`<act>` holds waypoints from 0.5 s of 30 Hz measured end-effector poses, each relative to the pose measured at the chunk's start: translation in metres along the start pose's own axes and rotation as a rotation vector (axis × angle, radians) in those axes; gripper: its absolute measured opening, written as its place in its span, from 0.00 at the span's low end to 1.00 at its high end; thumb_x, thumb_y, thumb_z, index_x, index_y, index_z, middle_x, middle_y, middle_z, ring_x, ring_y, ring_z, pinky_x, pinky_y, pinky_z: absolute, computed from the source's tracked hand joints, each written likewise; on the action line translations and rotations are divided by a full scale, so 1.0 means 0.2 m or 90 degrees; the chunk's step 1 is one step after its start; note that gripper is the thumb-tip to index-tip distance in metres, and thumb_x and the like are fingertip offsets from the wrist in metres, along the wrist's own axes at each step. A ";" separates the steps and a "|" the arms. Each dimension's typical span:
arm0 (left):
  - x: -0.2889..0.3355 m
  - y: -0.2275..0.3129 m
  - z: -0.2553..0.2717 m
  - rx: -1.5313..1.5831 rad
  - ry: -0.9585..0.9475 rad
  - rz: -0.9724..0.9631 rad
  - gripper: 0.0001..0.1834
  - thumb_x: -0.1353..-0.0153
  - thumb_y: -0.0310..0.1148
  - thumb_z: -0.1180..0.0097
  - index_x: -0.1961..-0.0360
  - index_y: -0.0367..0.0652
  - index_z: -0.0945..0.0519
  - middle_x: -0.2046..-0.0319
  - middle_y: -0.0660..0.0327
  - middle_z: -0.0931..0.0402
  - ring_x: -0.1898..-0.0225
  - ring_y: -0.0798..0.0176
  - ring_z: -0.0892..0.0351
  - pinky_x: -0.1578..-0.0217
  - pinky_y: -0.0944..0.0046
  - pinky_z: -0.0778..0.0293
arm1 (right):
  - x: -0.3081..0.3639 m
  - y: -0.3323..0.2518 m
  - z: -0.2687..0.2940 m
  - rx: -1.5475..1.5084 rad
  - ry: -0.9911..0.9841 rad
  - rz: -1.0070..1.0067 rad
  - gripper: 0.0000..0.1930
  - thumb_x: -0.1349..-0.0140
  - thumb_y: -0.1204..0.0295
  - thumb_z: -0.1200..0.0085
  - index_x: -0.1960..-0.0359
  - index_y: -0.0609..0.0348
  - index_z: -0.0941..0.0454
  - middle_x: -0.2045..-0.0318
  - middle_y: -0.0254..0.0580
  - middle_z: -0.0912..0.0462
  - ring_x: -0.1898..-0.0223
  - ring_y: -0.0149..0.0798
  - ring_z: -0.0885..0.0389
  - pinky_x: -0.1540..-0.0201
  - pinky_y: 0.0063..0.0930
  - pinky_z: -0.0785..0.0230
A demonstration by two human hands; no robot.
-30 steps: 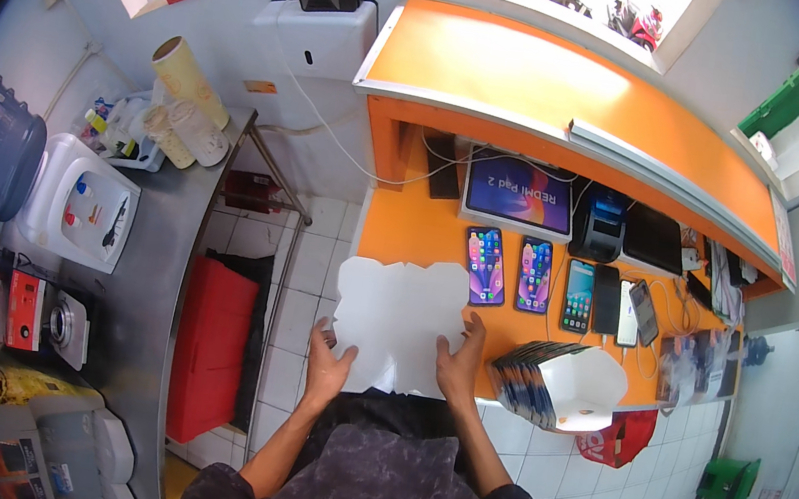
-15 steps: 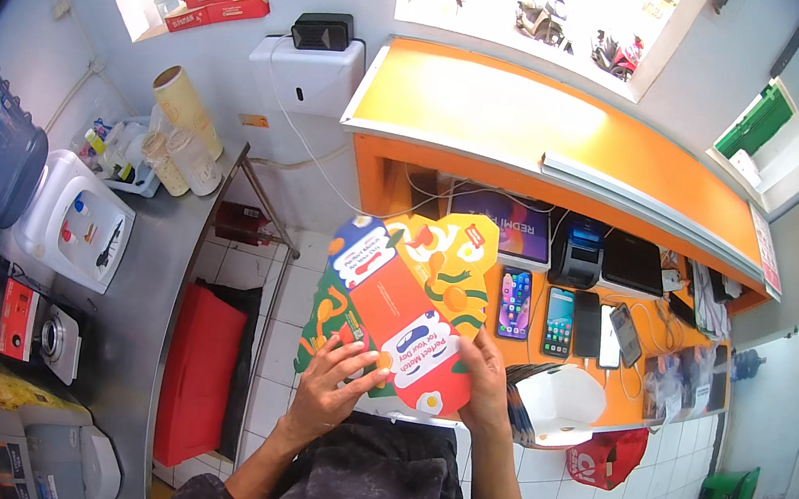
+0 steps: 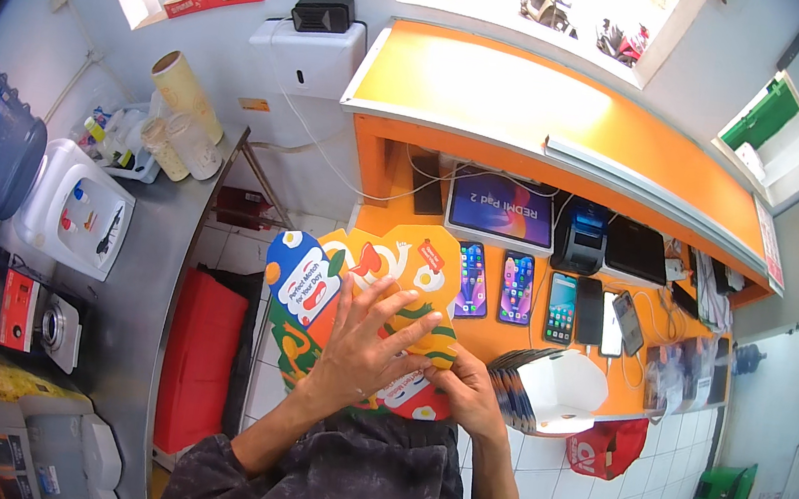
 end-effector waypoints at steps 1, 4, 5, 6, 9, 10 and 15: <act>0.00 0.00 -0.01 0.004 0.000 -0.011 0.30 0.51 0.50 0.32 0.44 0.58 0.20 0.44 0.61 0.32 0.33 0.49 0.41 0.30 0.33 0.59 | 0.01 0.00 0.00 -0.006 0.000 0.006 0.18 0.32 0.79 0.54 0.41 0.66 0.31 0.51 0.39 0.21 0.51 0.28 0.22 0.48 0.25 0.29; 0.00 0.00 -0.04 0.045 -0.009 -0.019 0.27 0.50 0.47 0.32 0.46 0.58 0.19 0.44 0.63 0.31 0.34 0.50 0.40 0.31 0.31 0.58 | 0.02 -0.01 0.02 0.038 0.007 -0.004 0.15 0.31 0.79 0.54 0.44 0.66 0.28 0.52 0.39 0.20 0.52 0.29 0.22 0.48 0.25 0.28; 0.01 -0.01 -0.05 0.058 -0.013 -0.020 0.26 0.49 0.46 0.33 0.47 0.57 0.18 0.44 0.64 0.30 0.34 0.50 0.40 0.32 0.30 0.58 | 0.02 -0.01 0.02 0.063 0.011 0.003 0.14 0.31 0.80 0.55 0.45 0.65 0.27 0.52 0.39 0.20 0.52 0.29 0.22 0.49 0.25 0.28; 0.01 -0.02 -0.05 0.084 -0.010 -0.017 0.25 0.49 0.45 0.33 0.48 0.57 0.18 0.44 0.64 0.30 0.34 0.51 0.40 0.32 0.30 0.58 | 0.01 -0.02 0.02 0.098 0.010 0.015 0.14 0.32 0.80 0.54 0.47 0.65 0.26 0.53 0.39 0.20 0.53 0.29 0.22 0.50 0.25 0.29; 0.03 -0.03 -0.05 0.133 -0.001 -0.011 0.21 0.48 0.39 0.33 0.51 0.55 0.16 0.46 0.65 0.28 0.35 0.51 0.39 0.31 0.33 0.59 | 0.01 -0.07 0.01 0.219 0.025 0.105 0.11 0.35 0.80 0.50 0.53 0.63 0.21 0.58 0.41 0.20 0.60 0.33 0.21 0.55 0.26 0.29; 0.04 -0.03 -0.05 0.132 0.008 -0.008 0.20 0.51 0.40 0.31 0.54 0.57 0.14 0.49 0.66 0.26 0.35 0.51 0.38 0.30 0.36 0.58 | 0.00 -0.08 0.00 0.265 0.040 0.141 0.11 0.37 0.80 0.47 0.54 0.61 0.19 0.60 0.43 0.20 0.61 0.35 0.20 0.58 0.27 0.29; 0.06 -0.04 0.00 0.173 0.049 0.001 0.17 0.50 0.35 0.31 0.57 0.56 0.13 0.53 0.68 0.24 0.36 0.54 0.37 0.28 0.39 0.62 | 0.02 -0.12 -0.03 0.383 0.203 0.168 0.18 0.44 0.79 0.38 0.51 0.59 0.22 0.64 0.46 0.20 0.64 0.40 0.19 0.61 0.32 0.27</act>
Point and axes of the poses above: each hand's wrist, its own x-axis away from the middle knuckle, its own z-axis out of the back of the hand, y = z × x, the point moved 5 cm from there along -x, towards the middle knuckle
